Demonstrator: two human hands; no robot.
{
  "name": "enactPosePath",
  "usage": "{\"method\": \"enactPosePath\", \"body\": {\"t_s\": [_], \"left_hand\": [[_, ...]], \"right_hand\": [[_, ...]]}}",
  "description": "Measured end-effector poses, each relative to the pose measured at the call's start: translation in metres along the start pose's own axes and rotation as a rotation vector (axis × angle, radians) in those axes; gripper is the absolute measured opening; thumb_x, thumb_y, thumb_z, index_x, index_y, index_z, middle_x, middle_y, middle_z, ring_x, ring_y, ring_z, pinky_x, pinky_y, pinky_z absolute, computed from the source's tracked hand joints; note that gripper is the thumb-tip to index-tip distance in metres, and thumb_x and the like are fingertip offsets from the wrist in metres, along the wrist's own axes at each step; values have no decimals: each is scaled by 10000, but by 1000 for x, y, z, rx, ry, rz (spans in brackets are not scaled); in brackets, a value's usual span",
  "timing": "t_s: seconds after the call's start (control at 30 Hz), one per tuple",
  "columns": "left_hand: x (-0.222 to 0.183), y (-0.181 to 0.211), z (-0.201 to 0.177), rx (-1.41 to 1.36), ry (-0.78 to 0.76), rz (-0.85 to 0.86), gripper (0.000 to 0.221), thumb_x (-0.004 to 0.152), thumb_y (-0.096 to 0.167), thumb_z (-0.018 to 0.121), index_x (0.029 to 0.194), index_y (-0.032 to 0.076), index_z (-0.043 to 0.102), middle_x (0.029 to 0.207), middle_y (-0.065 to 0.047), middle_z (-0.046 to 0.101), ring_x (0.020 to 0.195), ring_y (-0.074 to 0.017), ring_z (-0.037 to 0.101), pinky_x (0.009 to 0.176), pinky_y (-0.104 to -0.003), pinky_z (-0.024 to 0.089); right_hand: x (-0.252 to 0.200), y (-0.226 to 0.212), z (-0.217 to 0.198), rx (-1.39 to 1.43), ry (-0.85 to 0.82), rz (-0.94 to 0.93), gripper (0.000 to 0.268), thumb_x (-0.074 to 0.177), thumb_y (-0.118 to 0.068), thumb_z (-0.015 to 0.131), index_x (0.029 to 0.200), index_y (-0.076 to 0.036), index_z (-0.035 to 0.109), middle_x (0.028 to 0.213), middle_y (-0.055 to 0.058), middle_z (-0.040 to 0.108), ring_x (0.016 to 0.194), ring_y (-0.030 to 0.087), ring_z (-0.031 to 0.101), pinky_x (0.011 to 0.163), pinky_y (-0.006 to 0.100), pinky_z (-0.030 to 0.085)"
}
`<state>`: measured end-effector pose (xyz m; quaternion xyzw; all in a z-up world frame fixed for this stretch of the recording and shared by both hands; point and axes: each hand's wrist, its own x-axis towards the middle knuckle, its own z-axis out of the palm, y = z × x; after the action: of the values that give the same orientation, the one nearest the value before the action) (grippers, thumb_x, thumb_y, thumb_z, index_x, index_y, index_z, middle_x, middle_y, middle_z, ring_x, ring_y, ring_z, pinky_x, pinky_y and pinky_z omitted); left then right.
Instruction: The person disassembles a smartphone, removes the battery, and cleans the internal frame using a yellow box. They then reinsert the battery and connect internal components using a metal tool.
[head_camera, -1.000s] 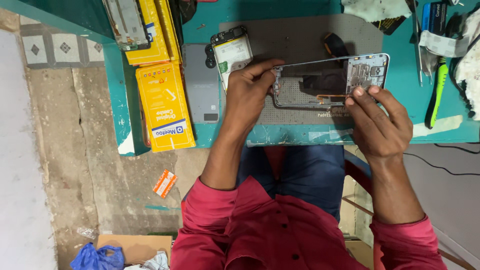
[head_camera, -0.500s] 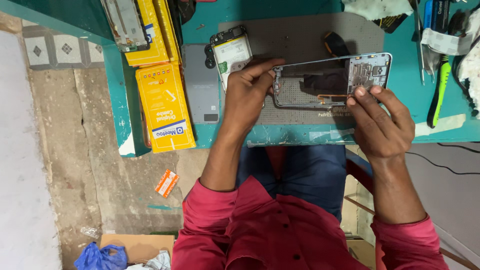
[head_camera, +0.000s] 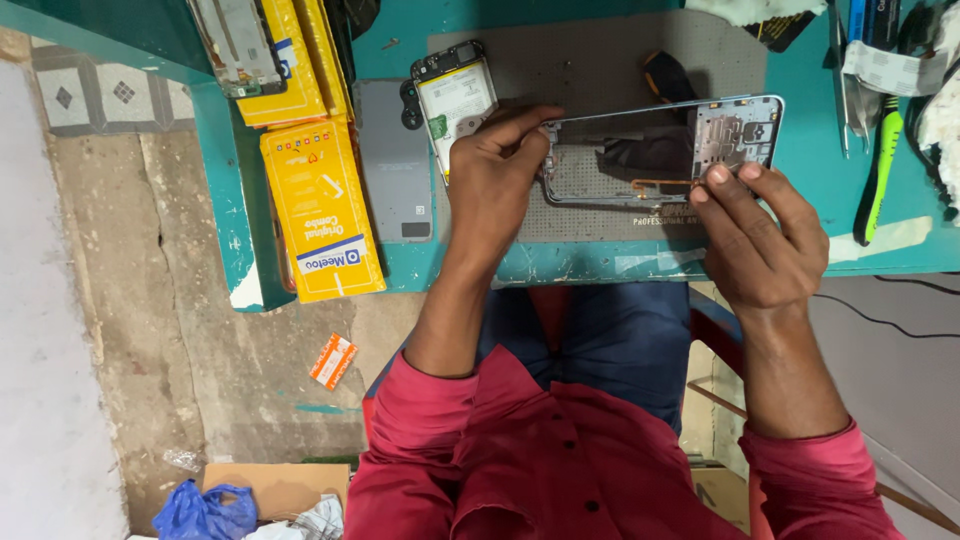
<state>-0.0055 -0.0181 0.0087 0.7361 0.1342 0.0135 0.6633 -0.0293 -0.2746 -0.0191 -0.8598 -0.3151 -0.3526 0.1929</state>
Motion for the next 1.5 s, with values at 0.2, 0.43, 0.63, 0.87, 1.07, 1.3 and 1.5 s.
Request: {"method": "enactPosePath", "body": {"t_s": [0.2, 0.43, 0.63, 0.87, 1.07, 1.3, 1.5], "left_hand": [[5, -7, 0, -70, -26, -10, 237, 953, 35, 637, 1142, -3, 776, 902, -18, 725, 704, -72, 582, 645, -232, 501], [2, -2, -15, 379, -124, 345, 404, 1020, 204, 692, 1393, 59, 637, 1412, -147, 612, 1184, -243, 633, 984, -334, 554], [1, 13, -27, 824, -246, 735, 1126, 678, 509, 924, 1566, 106, 361, 1566, -161, 421, 1462, -379, 383, 1246, -518, 303], [13, -2, -25, 749, -290, 637, 1032, 807, 395, 943, 1616, 128, 361, 1608, -149, 436, 1487, -354, 435, 1257, -466, 383], [13, -9, -29, 70, -374, 361, 936, 858, 300, 910, 1576, 13, 383, 1614, -220, 433, 1498, -359, 464, 1280, -456, 395], [4, -30, -24, -828, -604, 125, 606, 972, 193, 800, 1465, -15, 516, 1608, -306, 359, 1490, -448, 430, 1266, -516, 386], [-3, -38, -23, -959, -652, 118, 383, 1000, 234, 766, 1320, 70, 633, 1663, -296, 283, 1503, -458, 404, 1216, -530, 371]], "right_hand": [[4, 0, -1, -22, -4, -33, 117, 956, 55, 805, 1049, -9, 835, 1137, 112, 797, 1178, 286, 696, 988, 387, 641], [47, -8, -16, -53, 24, -62, 104, 848, 93, 843, 915, 22, 809, 1003, 131, 773, 1027, 292, 683, 854, 377, 634], [86, -8, -20, -52, -1, -155, 97, 822, 57, 856, 906, 27, 817, 999, 126, 776, 1022, 278, 688, 853, 372, 632], [113, -4, -27, -34, -78, -314, 111, 803, -6, 851, 912, -6, 835, 1010, 103, 793, 1032, 262, 688, 891, 362, 618], [106, 4, -18, 98, 109, -168, 287, 841, -41, 877, 1061, 86, 744, 1061, 208, 743, 1070, 360, 647, 918, 441, 575], [67, -23, 21, 443, -17, 293, 251, 992, 28, 859, 1213, 24, 739, 1198, 144, 728, 1133, 290, 707, 964, 366, 584], [62, -41, 23, 639, -87, 369, 236, 941, 26, 848, 1152, 35, 743, 1109, 148, 683, 971, 224, 707, 796, 309, 570]]}}
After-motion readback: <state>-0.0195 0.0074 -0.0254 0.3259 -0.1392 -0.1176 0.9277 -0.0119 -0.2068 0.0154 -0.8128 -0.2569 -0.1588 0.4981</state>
